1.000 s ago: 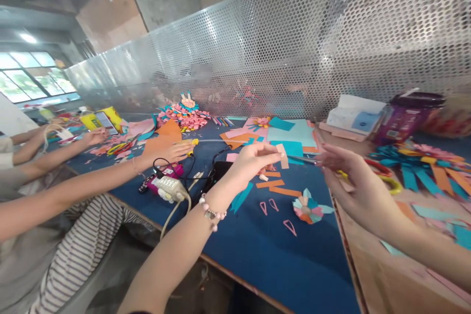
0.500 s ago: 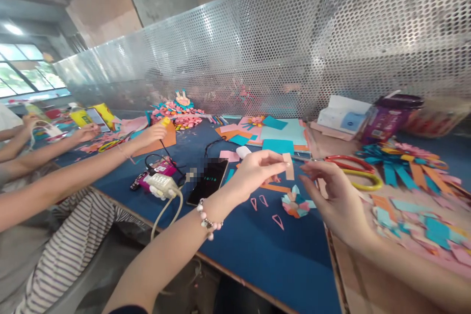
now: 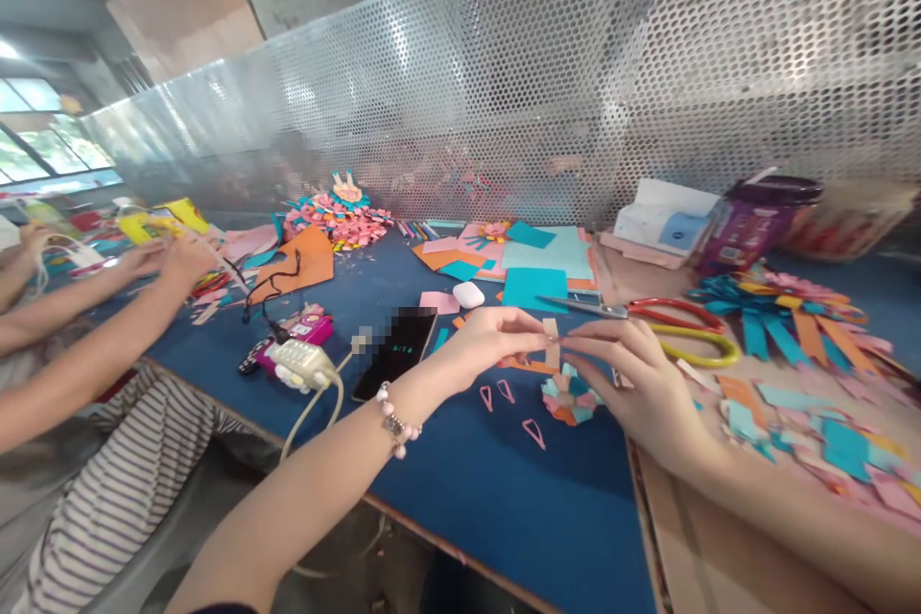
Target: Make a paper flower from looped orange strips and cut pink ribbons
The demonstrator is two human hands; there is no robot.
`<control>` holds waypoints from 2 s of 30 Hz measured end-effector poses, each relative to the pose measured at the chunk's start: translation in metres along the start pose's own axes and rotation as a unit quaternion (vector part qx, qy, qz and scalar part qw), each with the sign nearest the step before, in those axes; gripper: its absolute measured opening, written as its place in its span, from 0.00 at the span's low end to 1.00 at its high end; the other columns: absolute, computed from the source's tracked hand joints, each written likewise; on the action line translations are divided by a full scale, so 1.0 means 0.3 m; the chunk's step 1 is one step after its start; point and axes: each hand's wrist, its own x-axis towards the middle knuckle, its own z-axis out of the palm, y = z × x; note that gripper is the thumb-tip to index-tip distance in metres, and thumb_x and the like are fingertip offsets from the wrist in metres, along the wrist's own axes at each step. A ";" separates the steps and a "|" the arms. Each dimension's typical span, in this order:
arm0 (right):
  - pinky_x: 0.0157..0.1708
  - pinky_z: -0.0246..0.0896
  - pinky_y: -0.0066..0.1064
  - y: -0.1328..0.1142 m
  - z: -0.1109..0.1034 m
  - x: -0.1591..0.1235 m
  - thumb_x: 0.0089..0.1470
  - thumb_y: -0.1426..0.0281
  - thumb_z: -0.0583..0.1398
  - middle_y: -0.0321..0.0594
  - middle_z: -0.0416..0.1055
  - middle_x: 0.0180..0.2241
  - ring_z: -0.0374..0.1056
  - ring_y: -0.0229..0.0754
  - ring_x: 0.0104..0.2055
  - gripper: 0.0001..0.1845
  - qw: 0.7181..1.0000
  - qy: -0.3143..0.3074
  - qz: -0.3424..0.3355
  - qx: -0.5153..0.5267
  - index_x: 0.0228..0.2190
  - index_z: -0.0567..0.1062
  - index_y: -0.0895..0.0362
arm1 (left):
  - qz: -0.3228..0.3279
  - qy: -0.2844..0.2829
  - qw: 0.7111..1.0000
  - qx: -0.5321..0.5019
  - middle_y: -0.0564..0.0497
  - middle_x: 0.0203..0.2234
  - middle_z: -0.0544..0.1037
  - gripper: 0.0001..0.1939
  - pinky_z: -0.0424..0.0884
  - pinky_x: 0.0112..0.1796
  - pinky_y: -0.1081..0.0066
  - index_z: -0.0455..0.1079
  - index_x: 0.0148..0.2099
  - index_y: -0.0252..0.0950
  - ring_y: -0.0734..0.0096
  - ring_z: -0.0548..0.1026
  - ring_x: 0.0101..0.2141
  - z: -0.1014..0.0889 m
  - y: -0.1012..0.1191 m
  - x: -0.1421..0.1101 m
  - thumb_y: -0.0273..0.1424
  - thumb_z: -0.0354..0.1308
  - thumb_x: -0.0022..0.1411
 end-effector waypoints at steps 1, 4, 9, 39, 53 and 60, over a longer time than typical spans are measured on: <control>0.38 0.62 0.38 0.005 -0.002 -0.002 0.54 0.78 0.60 0.44 0.71 0.37 0.65 0.44 0.39 0.10 1.000 -0.003 -0.008 -0.003 0.39 0.75 0.55 | -0.005 -0.004 1.000 -0.004 0.54 0.22 0.70 0.11 0.53 0.21 0.77 0.73 0.35 0.33 0.81 0.66 0.22 0.003 -0.003 0.000 0.35 0.64 0.52; 0.36 0.61 0.37 0.014 -0.004 -0.009 0.54 0.79 0.60 0.44 0.71 0.37 0.64 0.44 0.38 0.10 1.000 -0.009 -0.023 -0.010 0.37 0.76 0.55 | -0.020 -0.010 1.000 -0.007 0.53 0.24 0.72 0.10 0.54 0.21 0.77 0.73 0.36 0.33 0.80 0.68 0.23 0.007 -0.009 0.002 0.34 0.64 0.52; 0.36 0.61 0.36 0.013 -0.001 -0.019 0.54 0.79 0.60 0.43 0.70 0.36 0.65 0.42 0.37 0.10 1.000 -0.016 -0.022 0.001 0.37 0.75 0.55 | -0.027 -0.044 0.998 -0.047 0.52 0.27 0.74 0.14 0.54 0.22 0.77 0.74 0.41 0.35 0.82 0.66 0.24 0.015 -0.014 0.000 0.34 0.64 0.52; 0.26 0.71 0.27 -0.077 0.001 -0.036 0.57 0.64 0.57 0.40 0.69 0.36 0.69 0.40 0.34 0.04 0.954 -0.011 0.225 0.197 0.34 0.71 0.50 | 0.018 -0.059 0.997 -0.056 0.49 0.30 0.77 0.13 0.62 0.26 0.76 0.75 0.41 0.33 0.77 0.72 0.27 0.022 -0.013 -0.007 0.34 0.64 0.53; 0.20 0.72 0.31 -0.075 0.004 -0.045 0.56 0.62 0.59 0.40 0.73 0.36 0.73 0.45 0.32 0.05 0.916 0.057 0.316 0.240 0.33 0.71 0.49 | 0.006 -0.023 0.999 -0.029 0.46 0.33 0.78 0.19 0.63 0.29 0.73 0.73 0.38 0.32 0.75 0.72 0.28 0.020 0.033 -0.028 0.44 0.64 0.52; 0.20 0.73 0.27 -0.075 0.007 -0.048 0.57 0.63 0.58 0.39 0.72 0.38 0.74 0.41 0.31 0.05 0.919 0.051 0.306 0.241 0.34 0.70 0.51 | -0.037 -0.040 0.998 -0.014 0.47 0.32 0.78 0.19 0.65 0.29 0.73 0.73 0.35 0.33 0.73 0.74 0.29 0.015 0.018 -0.023 0.46 0.57 0.58</control>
